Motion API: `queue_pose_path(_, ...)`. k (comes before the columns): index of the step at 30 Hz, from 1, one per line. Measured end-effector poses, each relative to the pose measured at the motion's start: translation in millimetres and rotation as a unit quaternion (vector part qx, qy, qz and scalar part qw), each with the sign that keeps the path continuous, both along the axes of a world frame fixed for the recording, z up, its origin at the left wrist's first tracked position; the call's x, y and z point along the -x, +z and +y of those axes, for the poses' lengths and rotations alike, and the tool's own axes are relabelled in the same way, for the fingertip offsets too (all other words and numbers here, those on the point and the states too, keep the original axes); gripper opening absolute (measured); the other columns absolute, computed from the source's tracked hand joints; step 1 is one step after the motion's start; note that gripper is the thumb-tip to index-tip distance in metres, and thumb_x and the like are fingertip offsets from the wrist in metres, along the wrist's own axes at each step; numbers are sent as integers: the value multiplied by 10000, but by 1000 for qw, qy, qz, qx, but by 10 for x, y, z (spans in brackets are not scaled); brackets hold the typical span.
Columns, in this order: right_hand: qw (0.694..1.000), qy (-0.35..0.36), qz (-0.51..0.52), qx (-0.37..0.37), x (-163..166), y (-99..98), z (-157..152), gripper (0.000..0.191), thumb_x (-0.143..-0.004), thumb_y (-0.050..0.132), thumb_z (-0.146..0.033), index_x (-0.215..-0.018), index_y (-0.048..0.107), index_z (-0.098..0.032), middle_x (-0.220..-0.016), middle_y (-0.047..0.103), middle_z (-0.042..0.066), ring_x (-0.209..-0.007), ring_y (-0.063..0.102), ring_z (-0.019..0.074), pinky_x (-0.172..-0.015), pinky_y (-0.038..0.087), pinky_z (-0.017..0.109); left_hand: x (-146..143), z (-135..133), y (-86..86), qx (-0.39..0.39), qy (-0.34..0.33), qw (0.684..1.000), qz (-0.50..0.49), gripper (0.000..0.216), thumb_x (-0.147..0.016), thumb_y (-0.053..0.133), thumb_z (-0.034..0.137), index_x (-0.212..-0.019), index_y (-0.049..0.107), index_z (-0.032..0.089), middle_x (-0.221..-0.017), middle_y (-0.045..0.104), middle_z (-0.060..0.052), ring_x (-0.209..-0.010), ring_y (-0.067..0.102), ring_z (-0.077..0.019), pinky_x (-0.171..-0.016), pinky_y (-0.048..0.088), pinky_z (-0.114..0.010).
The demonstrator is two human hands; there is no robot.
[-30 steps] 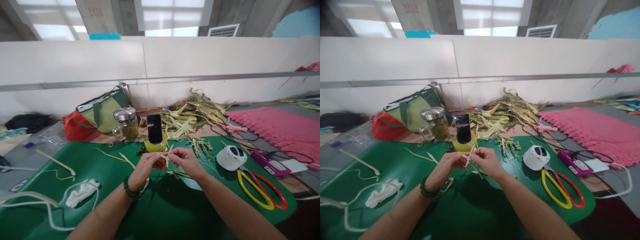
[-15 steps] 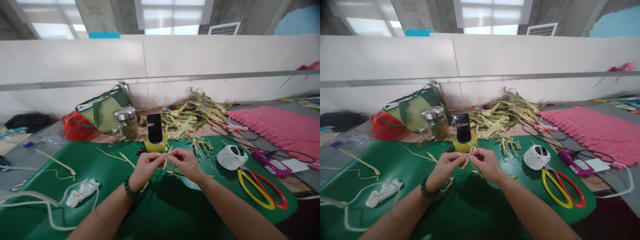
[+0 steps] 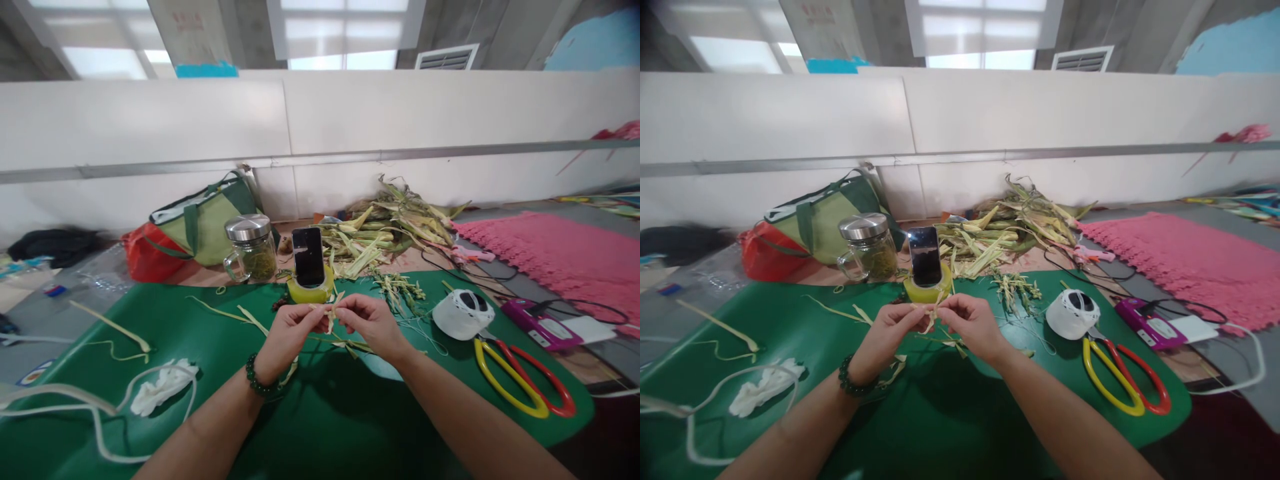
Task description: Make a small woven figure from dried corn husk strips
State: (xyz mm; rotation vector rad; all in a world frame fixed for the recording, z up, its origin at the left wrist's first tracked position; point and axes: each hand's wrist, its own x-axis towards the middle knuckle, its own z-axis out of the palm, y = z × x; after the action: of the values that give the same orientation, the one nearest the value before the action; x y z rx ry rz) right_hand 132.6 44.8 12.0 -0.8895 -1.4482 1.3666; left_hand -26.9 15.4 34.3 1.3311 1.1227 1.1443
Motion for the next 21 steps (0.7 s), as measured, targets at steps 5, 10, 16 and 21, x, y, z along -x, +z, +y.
queue_pose_path(5,1000,1,-4,-4,-9,7,-7,243,-682,692,-401,-727,674,-163,-595,601,-2,-497,481,86,-467,432,218,13,8,0,0,1,1000,5,339,-733,633,450,-646,704,129,-628,669,-51,-629,593,-162,-637,495,-271)
queue_pose_path(10,1000,0,-8,-10,-6,10,-11,216,-692,683,-375,-712,668,-160,-587,598,-6,-491,477,82,-469,432,213,25,17,-25,-1,-5,1000,4,340,-756,618,433,-622,691,129,-642,673,-51,-636,592,-157,-653,495,-269)
queue_pose_path(16,1000,0,-12,-19,-9,9,-12,215,-696,677,-376,-710,667,-162,-613,614,1,-492,476,81,-464,432,211,37,20,-38,-1,-10,1000,-6,332,-769,611,416,-621,684,128,-647,674,-50,-637,592,-155,-656,495,-266)
queue_pose_path(21,999,-4,-18,-27,-8,9,-7,225,-693,678,-389,-706,667,-165,-599,603,0,-483,469,83,-458,430,214,40,20,-32,6,-8,1000,-11,337,-764,613,428,-638,698,128,-658,683,-61,-637,597,-165,-656,498,-279)
